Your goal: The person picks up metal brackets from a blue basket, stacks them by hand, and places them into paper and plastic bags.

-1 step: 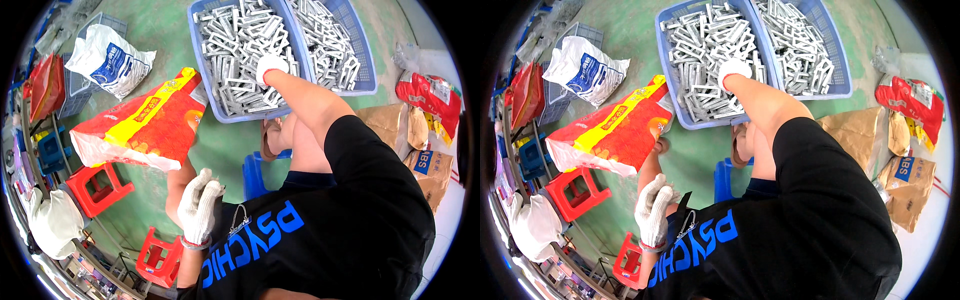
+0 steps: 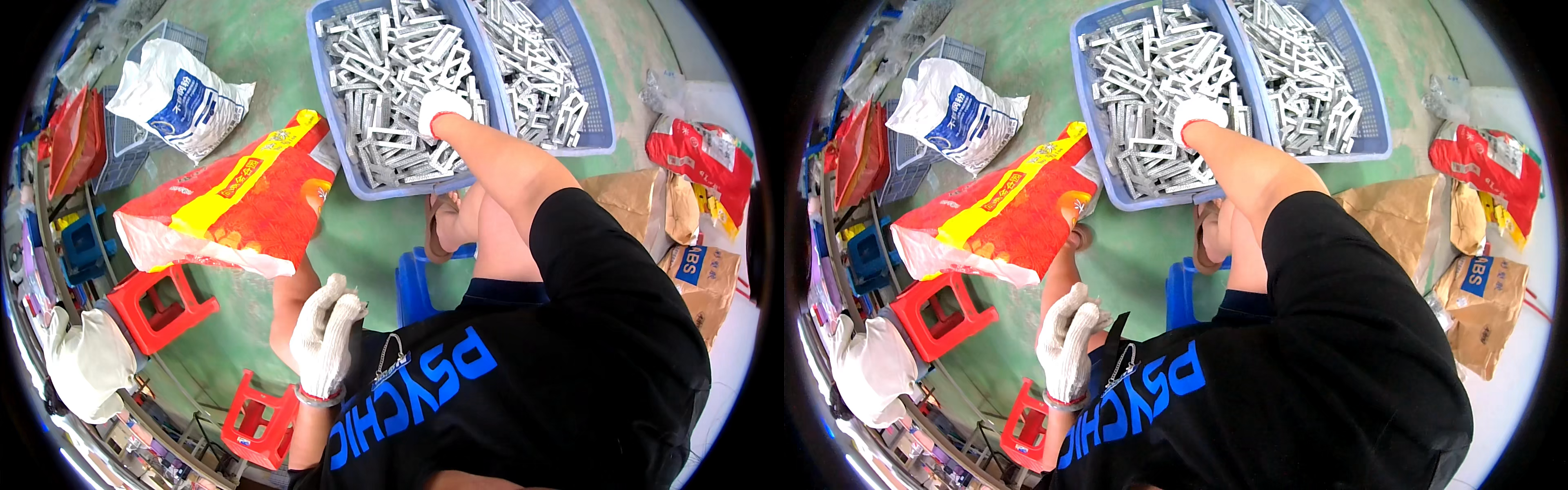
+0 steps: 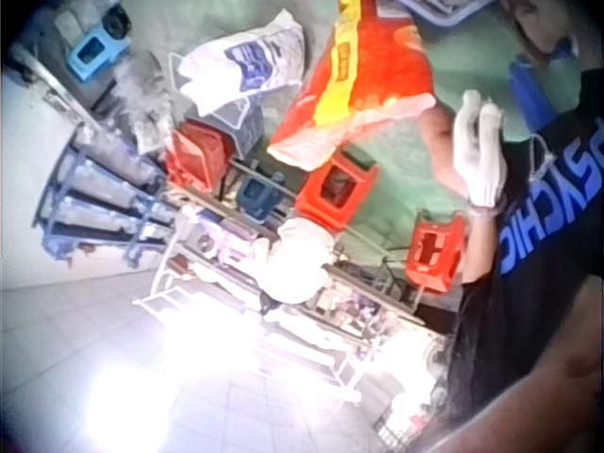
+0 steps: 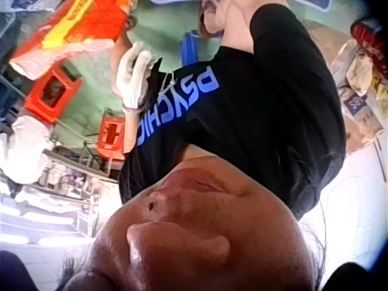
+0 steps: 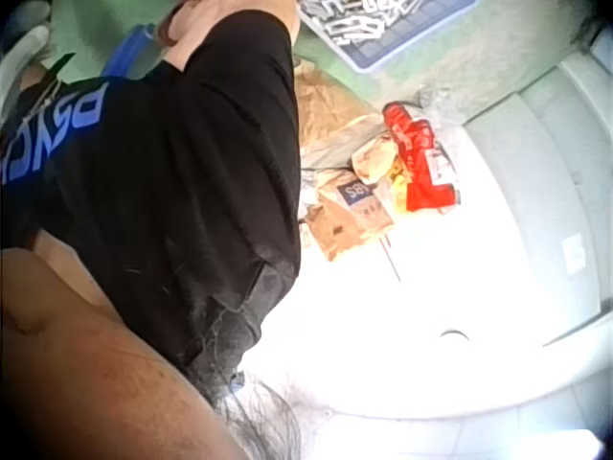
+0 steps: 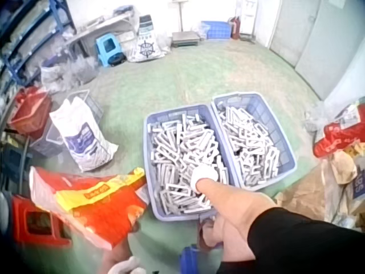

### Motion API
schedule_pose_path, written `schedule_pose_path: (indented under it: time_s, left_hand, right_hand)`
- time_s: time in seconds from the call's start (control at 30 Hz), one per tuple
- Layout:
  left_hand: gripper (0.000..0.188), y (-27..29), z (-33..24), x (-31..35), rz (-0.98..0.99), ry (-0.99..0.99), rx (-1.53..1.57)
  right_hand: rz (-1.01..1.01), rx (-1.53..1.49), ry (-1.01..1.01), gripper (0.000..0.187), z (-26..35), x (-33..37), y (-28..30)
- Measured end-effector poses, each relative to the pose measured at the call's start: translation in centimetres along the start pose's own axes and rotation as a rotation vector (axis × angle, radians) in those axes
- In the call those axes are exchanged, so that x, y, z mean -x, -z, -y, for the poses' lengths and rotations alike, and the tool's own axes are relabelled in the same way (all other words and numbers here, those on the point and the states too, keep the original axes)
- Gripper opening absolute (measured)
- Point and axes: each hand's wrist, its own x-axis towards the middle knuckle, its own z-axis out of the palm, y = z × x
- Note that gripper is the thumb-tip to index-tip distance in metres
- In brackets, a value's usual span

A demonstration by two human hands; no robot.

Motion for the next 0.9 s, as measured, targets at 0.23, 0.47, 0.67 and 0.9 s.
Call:
schedule_pose_path:
  time_s: [0.23,0.47,0.67,0.9]
  left_hand:
    - [0.033,0.7,-0.1,0.7,0.012,-0.074,-0.047]
    - [0.039,0.8,0.8,1.7,0.073,-0.091,0.010]
    - [0.073,0.1,0.3,0.7,0.184,-0.173,0.142]
    - [0.107,-0.6,-4.5,3.5,0.382,-0.645,-0.079]
  right_hand:
    - [0.307,-0.763,-0.161,0.043,-2.7,0.1,-1.6]
    - [0.583,-1.512,0.150,0.017,-3.5,5.2,-0.9]
    - [0.879,-1.766,0.560,0.040,-1.9,18.0,4.2]
    - [0.887,-1.760,0.864,0.053,-0.5,28.3,5.1]
